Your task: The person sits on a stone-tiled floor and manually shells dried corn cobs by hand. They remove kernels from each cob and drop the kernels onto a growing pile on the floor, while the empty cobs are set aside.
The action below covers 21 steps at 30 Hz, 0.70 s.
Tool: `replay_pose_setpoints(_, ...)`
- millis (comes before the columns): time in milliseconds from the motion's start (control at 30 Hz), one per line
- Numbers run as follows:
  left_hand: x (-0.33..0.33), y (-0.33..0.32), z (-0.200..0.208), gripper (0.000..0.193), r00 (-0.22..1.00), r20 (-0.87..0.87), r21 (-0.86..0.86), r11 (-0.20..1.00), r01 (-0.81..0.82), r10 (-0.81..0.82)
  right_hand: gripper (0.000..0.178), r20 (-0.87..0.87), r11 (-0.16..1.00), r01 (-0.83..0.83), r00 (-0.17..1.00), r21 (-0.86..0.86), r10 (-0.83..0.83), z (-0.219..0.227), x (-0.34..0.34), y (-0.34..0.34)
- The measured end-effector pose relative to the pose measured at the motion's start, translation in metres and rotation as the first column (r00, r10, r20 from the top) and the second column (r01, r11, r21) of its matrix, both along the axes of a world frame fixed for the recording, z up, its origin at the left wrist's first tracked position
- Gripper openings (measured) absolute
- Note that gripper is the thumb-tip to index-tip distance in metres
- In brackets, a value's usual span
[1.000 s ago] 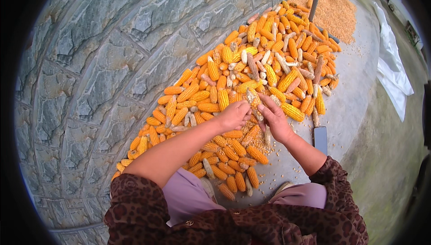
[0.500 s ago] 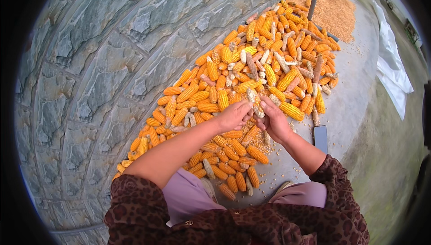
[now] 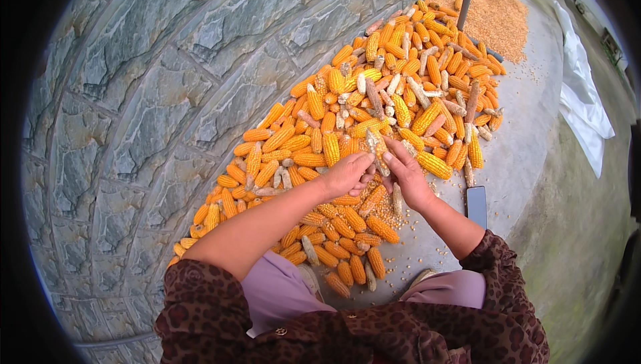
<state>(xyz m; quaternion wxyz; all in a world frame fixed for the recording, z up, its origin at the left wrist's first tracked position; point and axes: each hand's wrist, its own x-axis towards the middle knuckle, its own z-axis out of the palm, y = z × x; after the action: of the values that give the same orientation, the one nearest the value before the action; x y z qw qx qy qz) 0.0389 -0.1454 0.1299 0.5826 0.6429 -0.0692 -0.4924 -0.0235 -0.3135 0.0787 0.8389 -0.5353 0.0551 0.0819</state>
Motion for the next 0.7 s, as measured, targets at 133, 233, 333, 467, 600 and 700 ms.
replay_pose_setpoints(133,-0.001,0.000,0.000,0.030,0.999,0.032,0.018,1.000,0.024,-0.025,0.051,0.101,0.991,-0.002,0.995,-0.133,0.015,0.000,0.001,0.000)
replay_pose_setpoints(233,-0.001,0.001,-0.002,0.030,0.999,0.029,0.038,0.999,0.017,-0.018,0.051,0.141,0.986,-0.022,0.989,-0.168,0.047,0.000,-0.001,0.001)
replay_pose_setpoints(333,-0.002,0.001,-0.005,0.031,0.998,0.058,0.049,0.998,0.030,-0.032,0.052,0.175,0.983,-0.041,0.982,-0.177,0.072,-0.002,-0.002,-0.001)
replay_pose_setpoints(467,0.000,0.003,-0.009,0.029,0.999,0.038,0.008,1.000,0.010,-0.011,0.052,0.069,0.998,-0.019,0.997,-0.063,0.023,0.006,-0.001,0.001)
replay_pose_setpoints(600,-0.001,0.002,-0.001,0.025,0.998,-0.021,-0.009,0.998,-0.063,0.062,0.053,0.120,0.993,-0.022,0.992,-0.115,0.035,0.003,0.001,0.000)
replay_pose_setpoints(700,-0.002,0.001,-0.003,0.027,0.997,0.038,0.039,0.997,-0.069,0.068,0.053,0.171,0.986,-0.038,0.983,-0.165,0.066,-0.003,0.000,0.000)
